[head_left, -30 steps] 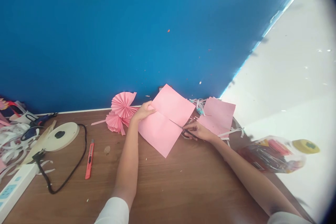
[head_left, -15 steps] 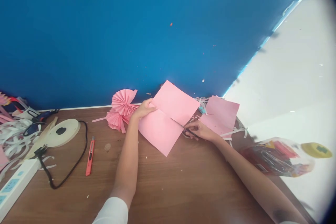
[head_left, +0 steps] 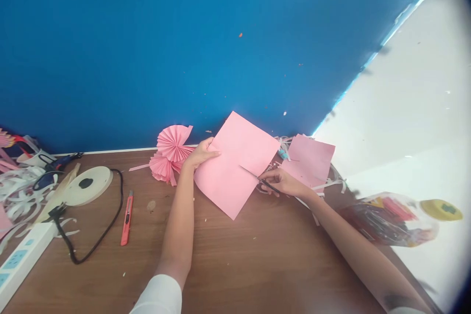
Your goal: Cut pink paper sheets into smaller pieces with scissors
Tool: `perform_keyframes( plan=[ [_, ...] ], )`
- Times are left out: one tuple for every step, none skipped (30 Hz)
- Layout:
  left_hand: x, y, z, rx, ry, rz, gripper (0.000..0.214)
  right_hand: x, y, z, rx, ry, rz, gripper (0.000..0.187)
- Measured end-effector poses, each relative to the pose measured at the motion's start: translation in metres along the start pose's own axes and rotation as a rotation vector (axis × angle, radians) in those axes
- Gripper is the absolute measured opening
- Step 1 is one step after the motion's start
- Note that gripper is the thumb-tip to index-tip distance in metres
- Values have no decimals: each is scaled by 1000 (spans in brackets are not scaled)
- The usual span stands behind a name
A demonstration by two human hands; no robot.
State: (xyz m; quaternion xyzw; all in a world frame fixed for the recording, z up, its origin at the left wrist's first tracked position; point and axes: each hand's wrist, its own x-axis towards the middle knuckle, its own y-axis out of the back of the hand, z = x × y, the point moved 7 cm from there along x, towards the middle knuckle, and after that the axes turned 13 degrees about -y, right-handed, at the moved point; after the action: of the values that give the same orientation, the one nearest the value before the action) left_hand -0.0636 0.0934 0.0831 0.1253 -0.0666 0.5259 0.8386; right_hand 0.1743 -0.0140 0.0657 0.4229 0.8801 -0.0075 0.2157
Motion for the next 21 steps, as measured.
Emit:
perform_keyframes(
  plan=[
    [0, 1, 0, 9, -4, 0, 64, 0, 0, 0, -11, -3, 6, 27],
    [-1, 2, 0, 12, -9, -2, 64, 0, 1, 1, -23, -8, 9, 27],
    [-1, 1, 1, 10, -15, -7, 64, 0, 1, 0, -34, -11, 12, 28],
    [-2, 1, 2, 5, -21, -14, 65, -1, 1, 0, -43, -13, 13, 29],
    [-2, 0, 4, -2, -27, -19, 66, -1, 1, -1, -51, -18, 11, 30],
    [-3, 0, 5, -6, -33, -24, 66, -1, 1, -1, -56, -23, 8, 31],
    [-3, -1, 7, -8, -36, -28, 67, -1, 0, -1, -57, -28, 2, 32],
    [-3, -1, 8, -8, -35, -32, 68, -1, 0, -1, -56, -33, -5, 33],
    [-4, -1, 9, -7, -33, -34, 69, -1, -1, -1, -54, -37, -14, 35],
    [-4, -1, 10, -5, -31, -34, 70, -1, -2, 0, -51, -41, -24, 36],
    [-4, -1, 11, -2, -31, -33, 71, 0, -2, 0, -46, -40, -31, 37],
    [-4, -1, 12, -1, -33, -32, 72, 0, -3, 1, -40, -39, -35, 38],
    [-4, -1, 13, -1, -35, -29, 73, 1, -3, 1, -33, -39, -36, 38],
    [-4, -1, 14, -3, -38, -27, 73, 1, -2, 2, -25, -41, -35, 39],
    [-3, -1, 14, -7, -41, -27, 73, 1, -2, 3, -18, -43, -33, 39],
    [-3, -1, 14, -12, -42, -28, 73, 2, -2, 4, -12, -47, -34, 40],
    [-3, -2, 13, -20, -41, -32, 72, 2, -2, 5, -8, -50, -36, 41],
    [-2, -2, 13, -27, -42, -36, 70, 3, -2, 6, -4, -53, -40, 42],
    [-2, -3, 13, -29, -44, -39, 70, 3, -2, 8, -1, -55, -41, 42],
    [-1, -4, 12, -27, -47, -38, 69, 4, -2, 9, -2, -60, -42, 43],
    [0, -4, 12, -19, -49, -35, 70, 5, -2, 11, -5, -65, -41, 43]
  ],
)
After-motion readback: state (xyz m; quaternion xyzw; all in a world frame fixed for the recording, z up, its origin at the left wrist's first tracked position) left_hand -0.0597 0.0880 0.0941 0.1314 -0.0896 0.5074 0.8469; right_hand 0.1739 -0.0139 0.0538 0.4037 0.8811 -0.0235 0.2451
